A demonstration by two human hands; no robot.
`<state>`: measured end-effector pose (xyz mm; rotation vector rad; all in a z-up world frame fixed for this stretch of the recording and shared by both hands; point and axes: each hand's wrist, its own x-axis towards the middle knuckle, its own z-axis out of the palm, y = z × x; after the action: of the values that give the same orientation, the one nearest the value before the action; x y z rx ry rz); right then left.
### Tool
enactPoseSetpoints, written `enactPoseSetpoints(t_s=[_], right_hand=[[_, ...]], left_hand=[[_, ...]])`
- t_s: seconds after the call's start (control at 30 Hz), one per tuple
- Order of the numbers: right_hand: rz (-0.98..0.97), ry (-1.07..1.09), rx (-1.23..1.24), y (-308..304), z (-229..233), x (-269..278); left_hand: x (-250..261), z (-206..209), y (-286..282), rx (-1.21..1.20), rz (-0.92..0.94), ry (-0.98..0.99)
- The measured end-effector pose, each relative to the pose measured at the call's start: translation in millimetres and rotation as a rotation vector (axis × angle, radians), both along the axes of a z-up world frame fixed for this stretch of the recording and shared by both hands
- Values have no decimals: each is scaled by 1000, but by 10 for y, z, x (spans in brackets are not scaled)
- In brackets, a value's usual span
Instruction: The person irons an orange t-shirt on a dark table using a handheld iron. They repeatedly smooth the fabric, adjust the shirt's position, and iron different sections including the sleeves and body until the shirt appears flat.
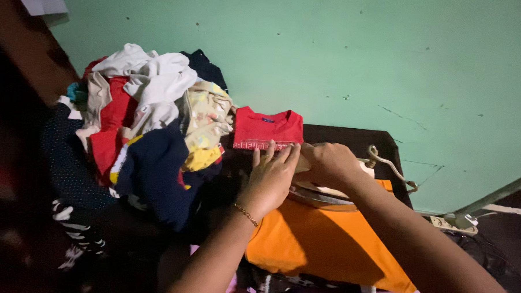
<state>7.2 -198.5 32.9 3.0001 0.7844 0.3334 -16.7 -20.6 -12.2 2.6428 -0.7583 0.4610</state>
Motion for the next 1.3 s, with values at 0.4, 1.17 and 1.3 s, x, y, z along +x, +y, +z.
enactPoseSetpoints(t_s=[0.4,1.17,1.3], right_hand=[[-81,35,43,-783,5,-80],[9,61,26,-401,-13,-110],[19,51,23,-498,-38,-273]], left_hand=[[137,-137,-812,-41,-91,-70],[-64,-90,-373,20,-48,-60],[-210,-68,-407,35,-89,-61]])
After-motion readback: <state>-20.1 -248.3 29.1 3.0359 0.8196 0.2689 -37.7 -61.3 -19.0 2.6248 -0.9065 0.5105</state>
